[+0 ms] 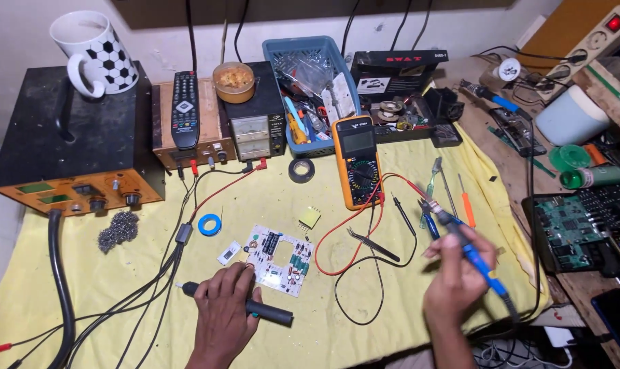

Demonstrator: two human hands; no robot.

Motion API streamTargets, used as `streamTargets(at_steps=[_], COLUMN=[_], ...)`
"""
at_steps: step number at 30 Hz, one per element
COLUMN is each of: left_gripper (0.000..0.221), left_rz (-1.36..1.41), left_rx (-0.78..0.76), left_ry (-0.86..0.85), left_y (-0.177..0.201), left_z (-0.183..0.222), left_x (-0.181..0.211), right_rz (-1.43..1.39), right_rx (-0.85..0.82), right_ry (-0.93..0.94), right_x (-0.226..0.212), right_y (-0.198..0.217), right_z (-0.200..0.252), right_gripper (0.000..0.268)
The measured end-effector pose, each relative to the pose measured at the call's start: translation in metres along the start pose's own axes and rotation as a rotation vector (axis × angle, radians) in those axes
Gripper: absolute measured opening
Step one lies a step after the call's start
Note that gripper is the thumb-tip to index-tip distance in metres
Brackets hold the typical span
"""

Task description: Desoldering components from a circuit board using a soldering iron and a desoldering pump on a repair bench.

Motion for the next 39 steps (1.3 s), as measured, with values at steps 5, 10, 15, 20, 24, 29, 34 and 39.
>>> streamTargets(at_steps=[5,10,15,20,24,29,34,39], left_gripper=[0.048,0.048,0.048,0.046,0.045,0.043,0.043,0.041], left_rz=[0.013,0.009,-0.007,0.007,0.017,0.005,0.009,0.040], left_rx=[-0.005,-0.023,-0.012,-0.004,-0.025,-0.016,-0.010,-0.013], left_ry=[0.017,0.032,0.073,0.057,0.051,0.042,0.054,0.032], left_y=[-0.007,-0.019,-0.028,-0.024,-0.027,-0.029,-0.036,-0.023], left_z=[0.003,0.007,0.012,0.013,0.011,0.012,0.014,0.008], left_x=[-0.002,-0.003,-0.008,-0.006,-0.007,-0.007,-0.009,-0.005], right_rz=[-0.068,-0.030,0.260,0.093,-0.031,0.020,0.023,0.067], right_rx=[0.023,0.090,0.225,0.239,0.263,0.195,0.131,0.191], right_ry=[0.087,-0.067,-0.425,-0.396,-0.449,-0.500,-0.466,-0.460], right_x=[0.024,0.092,0.127,0.169,0.187,0.220,0.247,0.240], right_y=[0.006,-0.008,-0.015,-0.014,-0.023,-0.035,-0.052,-0.055], right_z=[-0.132,-0.238,-0.257,-0.278,-0.296,-0.318,-0.324,-0.314], right_gripper=[0.015,0.004,0.025,0.017,0.015,0.032,0.027,0.034])
Point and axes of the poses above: each hand's wrist, its own z-axis away from the middle knuckle, its own y-axis out of the back of the hand, x = y × z, the point moved 7 cm from there along -z, towards the middle knuckle, and after that the axes turned 4 degrees about -x, right-handed, at the moved point
